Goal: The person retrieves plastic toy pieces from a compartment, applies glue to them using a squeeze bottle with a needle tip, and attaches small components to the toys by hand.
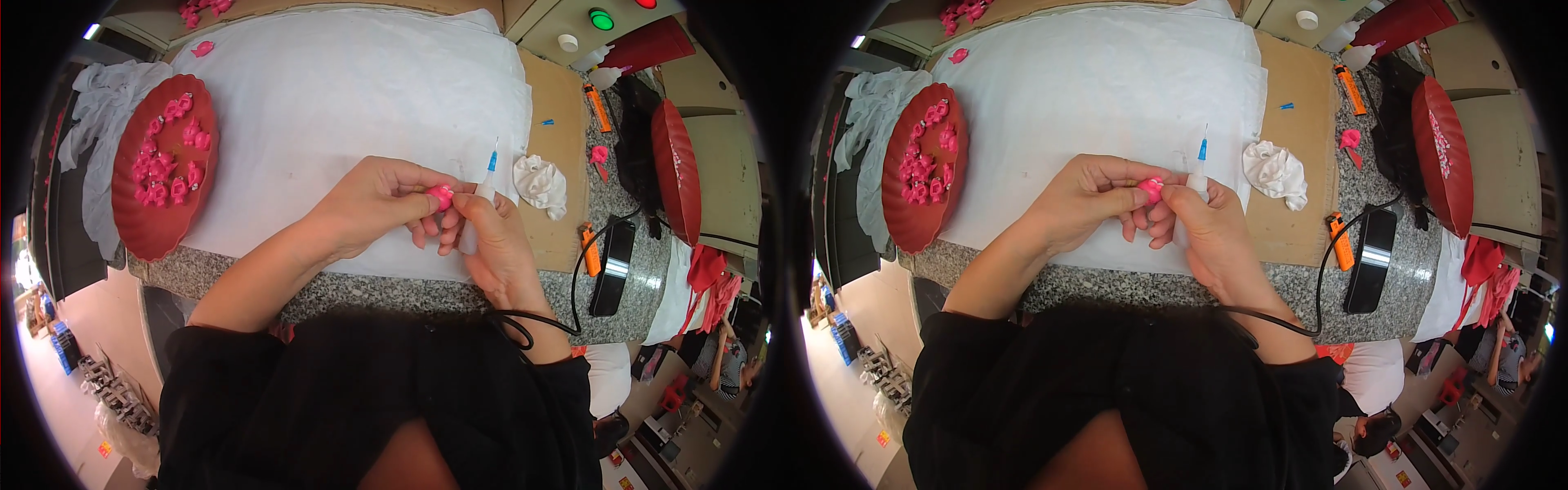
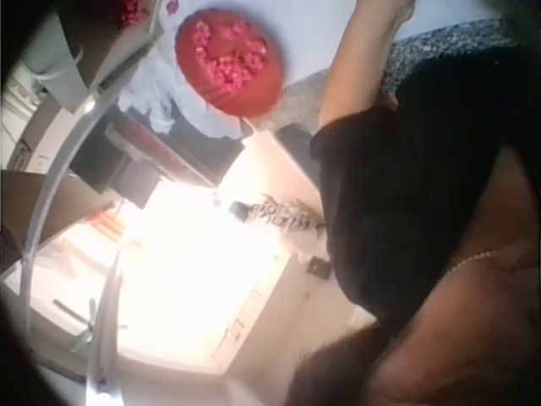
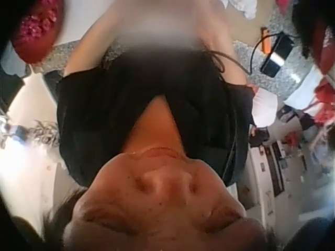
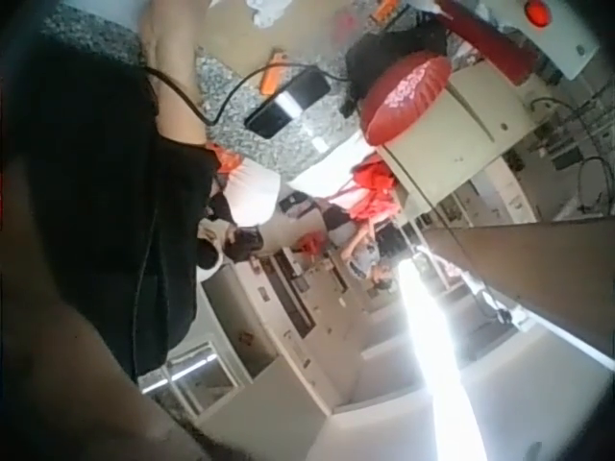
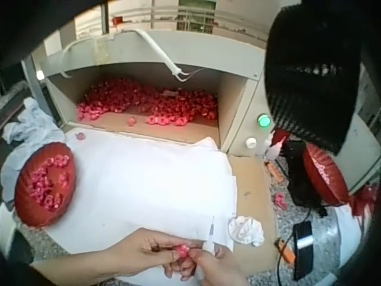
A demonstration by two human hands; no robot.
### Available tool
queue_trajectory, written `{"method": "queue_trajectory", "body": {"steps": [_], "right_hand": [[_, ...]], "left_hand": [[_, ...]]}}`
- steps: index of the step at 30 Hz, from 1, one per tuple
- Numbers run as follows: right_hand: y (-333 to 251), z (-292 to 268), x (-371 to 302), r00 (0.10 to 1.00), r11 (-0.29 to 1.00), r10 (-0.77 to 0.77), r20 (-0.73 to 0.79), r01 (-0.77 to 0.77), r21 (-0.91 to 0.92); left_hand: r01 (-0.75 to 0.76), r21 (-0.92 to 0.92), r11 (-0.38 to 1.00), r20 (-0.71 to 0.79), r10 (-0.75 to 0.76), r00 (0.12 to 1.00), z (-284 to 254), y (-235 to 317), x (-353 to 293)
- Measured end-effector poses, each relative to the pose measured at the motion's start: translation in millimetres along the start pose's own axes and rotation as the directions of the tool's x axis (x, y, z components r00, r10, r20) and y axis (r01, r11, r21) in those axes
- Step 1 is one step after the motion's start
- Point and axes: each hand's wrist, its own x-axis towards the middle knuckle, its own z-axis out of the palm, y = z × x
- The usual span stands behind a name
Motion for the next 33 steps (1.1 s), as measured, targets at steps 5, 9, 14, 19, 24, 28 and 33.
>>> {"method": "queue_trajectory", "body": {"steps": [5, 9, 14, 19, 24, 28, 33], "right_hand": [[3, 2, 0, 0.999, 0.999, -0.051, 0.011, 0.051, 0.011], [5, 2, 0, 0.997, 0.997, -0.071, -0.021, 0.072, 0.018], [5, 2, 1, 0.997, 0.997, -0.070, -0.023, 0.070, 0.024], [7, 3, 1, 0.996, 0.997, -0.080, -0.026, 0.080, 0.011], [8, 3, 1, 0.995, 0.995, -0.100, -0.029, 0.100, 0.016], [10, 3, 0, 0.989, 0.990, -0.142, -0.042, 0.141, -0.022], [13, 3, 0, 0.984, 0.987, -0.160, -0.076, 0.156, -0.046]], "left_hand": [[-0.002, -0.032, 0.999, -0.021, 0.001, 1.000, 2, -1, 0], [0.007, -0.032, 0.999, -0.033, -0.008, 0.999, 4, -1, -1], [0.011, -0.116, 0.993, -0.057, -0.017, 0.998, 4, 1, -1], [0.032, -0.150, 0.988, -0.069, -0.043, 0.997, 4, 2, -1], [0.044, -0.121, 0.992, -0.086, -0.054, 0.995, 2, 0, 1], [0.019, -0.156, 0.988, -0.087, -0.033, 0.996, 3, -4, 2], [0.025, -0.148, 0.989, -0.087, -0.038, 0.996, 2, -7, 2]]}}
